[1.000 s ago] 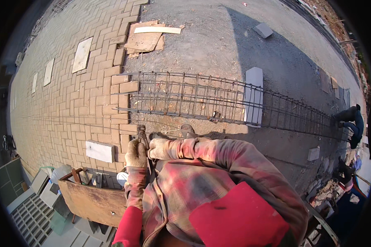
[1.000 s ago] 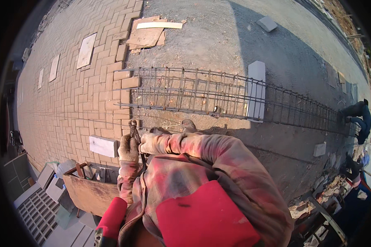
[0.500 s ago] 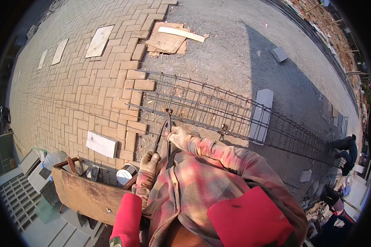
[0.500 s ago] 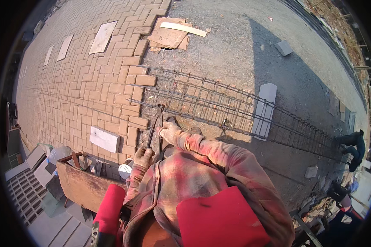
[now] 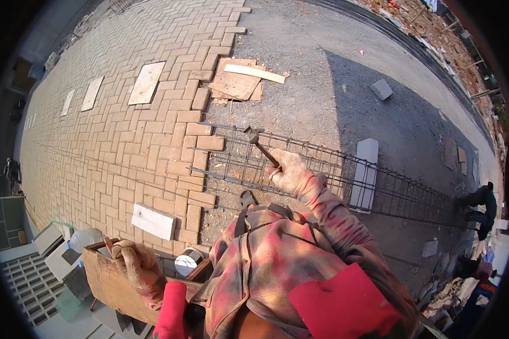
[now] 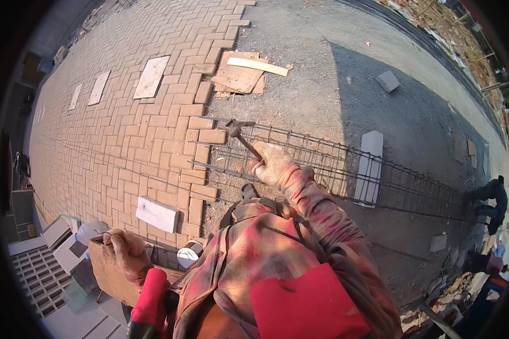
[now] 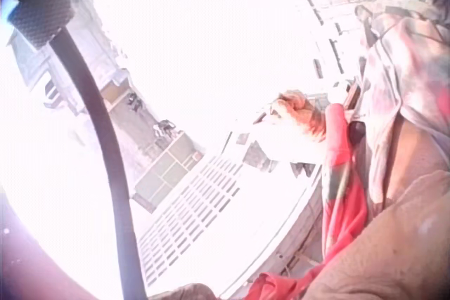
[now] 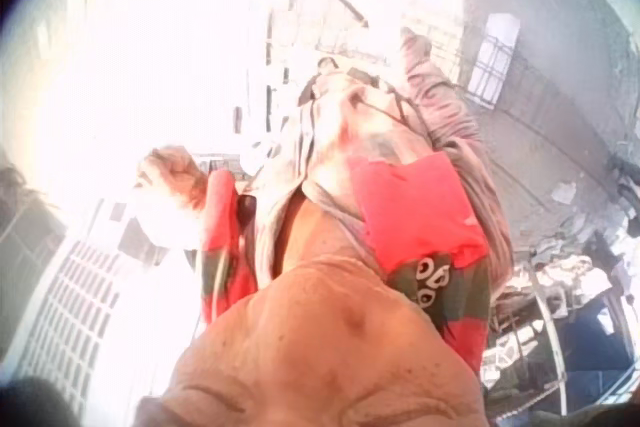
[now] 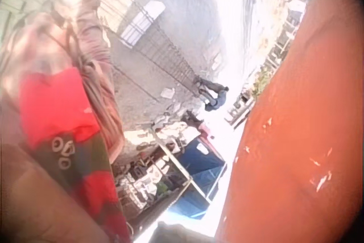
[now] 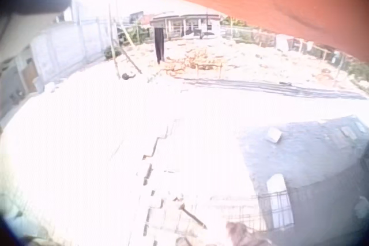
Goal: The person assembles a metal rebar cage for construction by using pliers to twist and secure thin wires around the intersections of the rebar rods.
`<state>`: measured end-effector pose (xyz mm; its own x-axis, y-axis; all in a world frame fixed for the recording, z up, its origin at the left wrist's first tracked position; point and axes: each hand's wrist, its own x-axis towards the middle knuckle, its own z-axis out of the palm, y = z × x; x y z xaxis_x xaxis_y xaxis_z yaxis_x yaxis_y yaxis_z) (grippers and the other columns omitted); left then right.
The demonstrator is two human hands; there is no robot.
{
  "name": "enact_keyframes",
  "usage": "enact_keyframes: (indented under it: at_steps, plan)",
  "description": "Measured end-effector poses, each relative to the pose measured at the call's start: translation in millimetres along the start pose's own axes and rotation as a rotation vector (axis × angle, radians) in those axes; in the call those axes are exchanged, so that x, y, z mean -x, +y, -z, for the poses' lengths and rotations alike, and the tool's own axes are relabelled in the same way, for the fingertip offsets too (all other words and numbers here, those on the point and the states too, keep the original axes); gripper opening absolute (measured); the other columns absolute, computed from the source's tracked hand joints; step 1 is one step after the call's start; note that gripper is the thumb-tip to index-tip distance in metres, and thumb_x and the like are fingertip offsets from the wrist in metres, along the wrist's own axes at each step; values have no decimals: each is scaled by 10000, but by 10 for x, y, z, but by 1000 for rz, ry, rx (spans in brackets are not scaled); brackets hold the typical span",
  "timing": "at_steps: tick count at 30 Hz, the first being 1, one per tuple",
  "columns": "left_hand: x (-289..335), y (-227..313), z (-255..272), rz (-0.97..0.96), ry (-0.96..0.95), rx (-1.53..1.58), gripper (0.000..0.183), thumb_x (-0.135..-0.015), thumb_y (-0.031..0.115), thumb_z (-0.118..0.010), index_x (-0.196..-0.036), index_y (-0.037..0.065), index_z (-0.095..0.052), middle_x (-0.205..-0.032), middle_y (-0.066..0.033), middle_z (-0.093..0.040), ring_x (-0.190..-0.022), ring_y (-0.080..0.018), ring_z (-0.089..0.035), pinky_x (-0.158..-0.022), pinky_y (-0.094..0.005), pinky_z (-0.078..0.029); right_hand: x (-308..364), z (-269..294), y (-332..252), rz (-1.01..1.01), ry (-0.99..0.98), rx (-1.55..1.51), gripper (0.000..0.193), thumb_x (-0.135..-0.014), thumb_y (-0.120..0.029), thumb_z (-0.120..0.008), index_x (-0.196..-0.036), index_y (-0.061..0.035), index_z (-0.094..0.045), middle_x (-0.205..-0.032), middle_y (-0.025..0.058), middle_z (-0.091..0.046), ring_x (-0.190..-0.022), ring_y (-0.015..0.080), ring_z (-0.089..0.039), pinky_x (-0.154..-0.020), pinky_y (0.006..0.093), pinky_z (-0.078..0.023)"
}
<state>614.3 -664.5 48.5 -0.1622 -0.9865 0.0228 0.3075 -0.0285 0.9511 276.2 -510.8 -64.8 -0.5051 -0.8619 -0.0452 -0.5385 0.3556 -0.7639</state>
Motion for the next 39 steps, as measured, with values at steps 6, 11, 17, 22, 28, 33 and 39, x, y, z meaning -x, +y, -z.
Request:
enact_keyframes:
  at_steps: [6, 11, 17, 22, 28, 33, 39]
  plan:
    - [-882, 177, -553, 5, -359, -291, 206, -928, 183, -502, -1064, 41, -565, -718, -18, -532, -469, -30, -318, -409, -181, -230, 822, 572, 29, 364, 671, 44, 272, -843, -212, -622, -1027, -21, -560, -1022, 192, -568, -895, 339, -618, -737, 362, -507]
    - [-990, -551, -1275, 332, -838, -701, 288, -891, 163, -535, -1143, 25, -563, -689, 4, -553, -458, -17, -336, -418, -171, -250, 1478, 614, -30, 246, 887, -813, 466, -941, -264, -493, -1291, 26, -391, -1161, 223, -555, -982, 293, -616, -810, 381, -516]
    - [-267, -1297, -1808, 1058, -1085, -622, 240, -867, 106, -521, -1083, 15, -575, -789, -67, -606, -486, -90, -467, -415, -201, -336, 2267, 843, 304, 103, 960, -1397, 542, -934, -396, -458, -1330, -51, -325, -928, 190, -622, -721, 277, -642, -572, 411, -531]
    - [99, -2157, -1414, 1298, -911, -237, 248, -883, 69, -489, -1122, 15, -524, -866, -98, -575, -515, -104, -459, -418, -199, -347, 2464, 741, 845, -155, 1051, -1680, 438, -932, -310, -490, -1308, -100, -406, -899, 153, -629, -670, 239, -629, -578, 399, -524]
    - [748, -2547, -1621, 1396, -672, -343, 286, -870, 45, -505, -1154, 51, -539, -877, -72, -589, -521, -89, -458, -420, -203, -348, 2661, -291, 2672, -1022, 817, -1569, 188, -889, -242, -520, -1027, -121, -561, -693, 58, -586, -538, 178, -553, -469, 342, -446]
    - [1055, -3259, -1737, 1255, -710, -815, 347, -852, 93, -548, -1199, 68, -555, -747, -14, -589, -465, -72, -441, -393, -207, -336, 2826, -1364, 4033, -1246, 726, -823, 118, -838, -207, -548, -826, -90, -542, -587, 30, -519, -426, 150, -471, -390, 319, -367]
    - [1438, -4328, -1841, 1344, -661, -933, 374, -841, 92, -560, -1214, 67, -538, -727, -11, -566, -490, -85, -481, -388, -217, -364, 2662, -1716, 4885, -1420, 515, -194, 191, -775, -149, -630, -919, -57, -545, -689, 101, -586, -580, 233, -580, -524, 371, -444]
